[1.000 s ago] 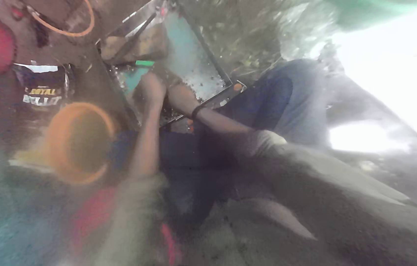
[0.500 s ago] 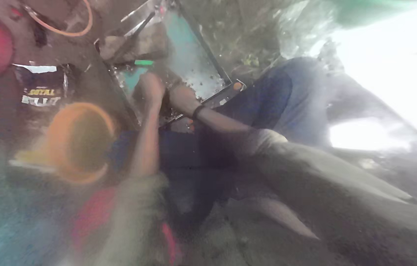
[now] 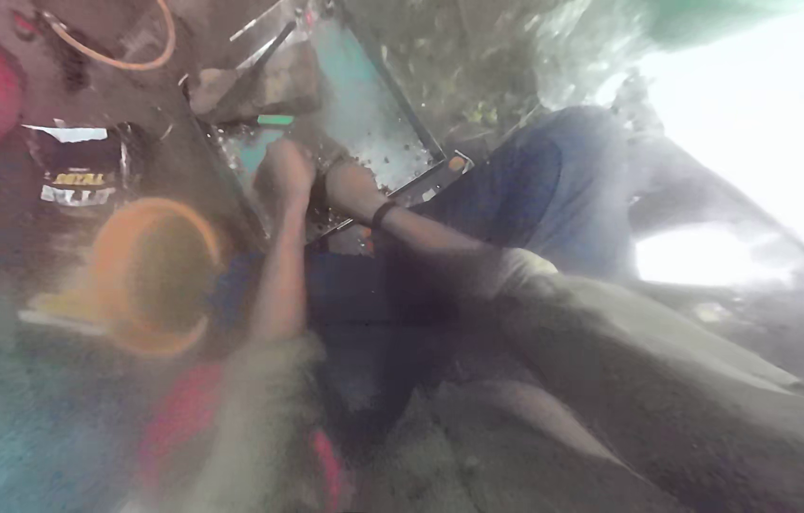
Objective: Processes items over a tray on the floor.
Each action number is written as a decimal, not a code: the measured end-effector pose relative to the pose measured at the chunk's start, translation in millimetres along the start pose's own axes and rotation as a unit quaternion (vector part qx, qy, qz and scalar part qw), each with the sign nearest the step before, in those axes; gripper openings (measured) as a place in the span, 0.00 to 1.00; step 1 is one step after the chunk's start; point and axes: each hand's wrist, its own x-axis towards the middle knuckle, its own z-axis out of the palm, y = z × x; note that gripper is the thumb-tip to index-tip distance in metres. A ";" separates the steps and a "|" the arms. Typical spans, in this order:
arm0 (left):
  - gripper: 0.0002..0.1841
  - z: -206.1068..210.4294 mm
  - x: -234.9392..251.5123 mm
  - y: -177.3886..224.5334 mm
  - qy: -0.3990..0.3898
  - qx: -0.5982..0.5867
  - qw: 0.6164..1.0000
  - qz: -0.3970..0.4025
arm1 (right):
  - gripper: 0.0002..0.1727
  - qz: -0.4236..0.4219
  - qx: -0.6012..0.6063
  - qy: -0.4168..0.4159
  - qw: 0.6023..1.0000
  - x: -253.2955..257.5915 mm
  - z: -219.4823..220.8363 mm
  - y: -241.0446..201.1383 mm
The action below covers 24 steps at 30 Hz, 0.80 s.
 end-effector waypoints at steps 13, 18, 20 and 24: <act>0.12 -4.3 1.2 -2.7 0.009 0.003 1.000 -0.030 | 0.17 -0.045 0.026 0.047 0.998 19.4 -8.7 -7.5; 0.10 -0.9 1.7 -3.6 0.006 0.007 1.000 -0.011 | 0.13 0.001 -0.022 0.003 1.000 -6.8 9.9 4.5; 0.10 -3.6 4.2 -2.8 0.005 0.004 1.000 0.002 | 0.12 0.012 -0.036 -0.019 0.999 -22.2 9.9 13.4; 0.10 -3.5 1.9 -4.6 0.001 -0.002 1.000 0.027 | 0.14 -0.004 -0.029 0.014 0.999 -23.5 -2.5 17.1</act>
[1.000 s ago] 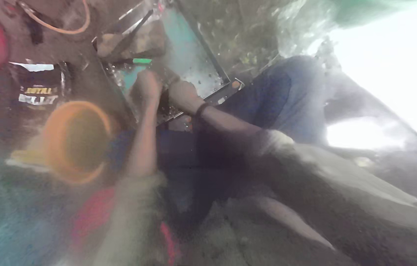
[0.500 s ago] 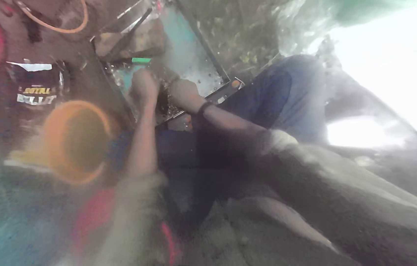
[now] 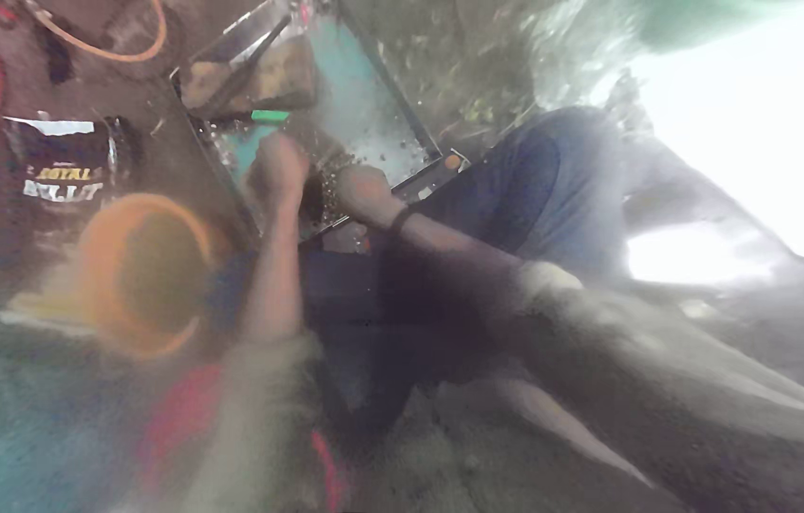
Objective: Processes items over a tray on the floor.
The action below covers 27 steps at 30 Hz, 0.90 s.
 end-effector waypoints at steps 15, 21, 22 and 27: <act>0.11 -0.6 -5.5 10.2 0.006 -0.004 0.998 -0.056 | 0.13 -0.008 -0.006 -0.014 1.000 -2.6 8.9 4.1; 0.12 -3.2 -9.4 8.1 0.011 0.002 0.998 -0.066 | 0.16 -0.044 0.034 0.021 0.998 30.8 -8.6 -23.1; 0.12 -1.5 -7.1 6.9 0.006 0.002 0.998 -0.061 | 0.16 -0.039 0.037 0.020 0.998 35.1 -5.1 -23.2; 0.11 3.1 -1.8 1.4 0.019 0.010 0.998 -0.055 | 0.13 0.009 -0.006 -0.029 1.000 5.9 10.3 -8.0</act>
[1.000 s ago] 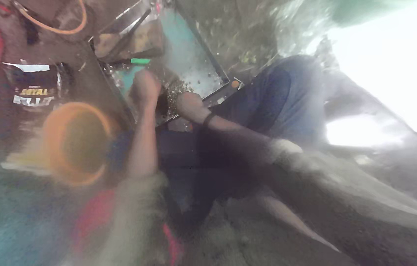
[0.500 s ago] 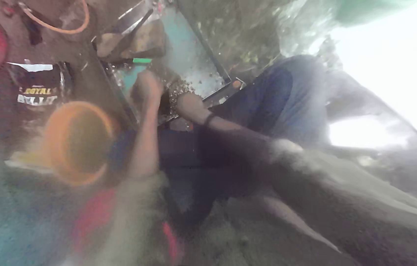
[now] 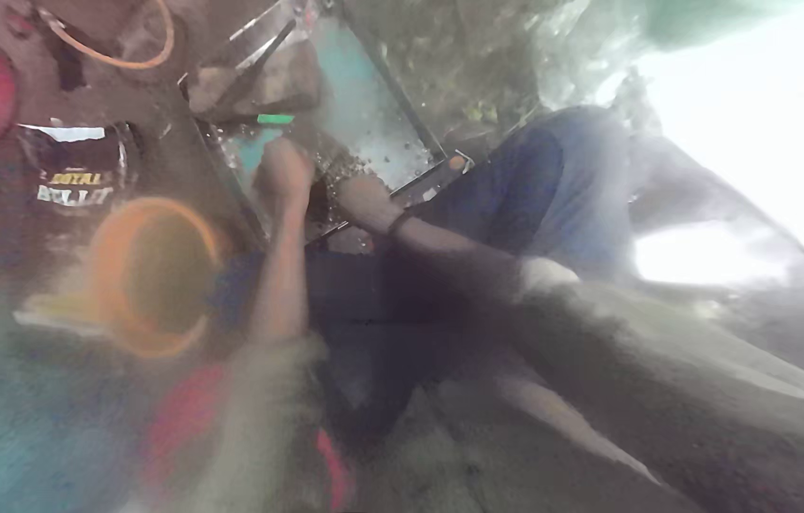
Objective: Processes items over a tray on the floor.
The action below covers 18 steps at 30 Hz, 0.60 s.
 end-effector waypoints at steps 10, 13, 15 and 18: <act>0.11 -7.2 -6.8 4.6 -0.009 0.005 1.000 0.007 | 0.17 -0.061 0.049 0.051 0.996 30.9 -20.5 -14.8; 0.12 -1.4 -3.3 3.0 -0.002 -0.006 1.000 0.001 | 0.16 -0.041 0.034 0.042 0.998 28.5 -8.7 -12.1; 0.13 -0.5 -5.8 1.8 -0.005 -0.018 1.000 0.001 | 0.15 -0.010 0.022 0.008 1.000 11.0 -1.3 -3.5; 0.10 -1.7 -1.4 -0.5 0.005 -0.027 1.000 0.008 | 0.14 0.017 0.003 -0.009 1.000 -10.1 -0.9 10.4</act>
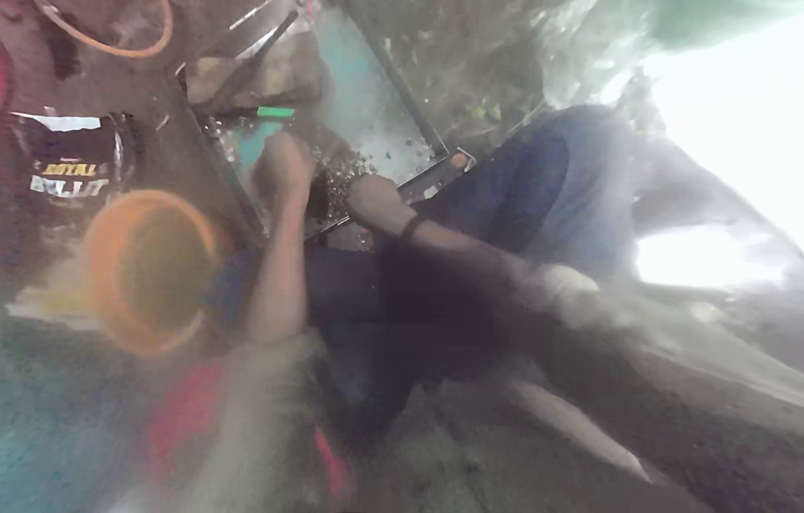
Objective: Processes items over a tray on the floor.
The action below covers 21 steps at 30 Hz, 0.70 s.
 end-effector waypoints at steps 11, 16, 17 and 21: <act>0.13 3.1 -2.6 0.5 -0.019 0.043 0.999 0.003 | 0.17 -0.051 0.047 0.049 0.996 41.7 -9.9 -29.2; 0.12 -1.0 -0.5 0.2 -0.020 0.018 1.000 0.005 | 0.14 -0.012 -0.006 0.008 1.000 3.6 10.1 -6.8; 0.12 0.3 1.4 -0.1 -0.024 0.016 1.000 0.006 | 0.14 -0.011 -0.006 0.006 1.000 -1.9 9.8 -0.6; 0.14 1.4 1.1 -0.7 -0.036 0.011 0.999 -0.011 | 0.14 -0.023 0.006 0.034 0.999 -0.6 -7.9 -1.3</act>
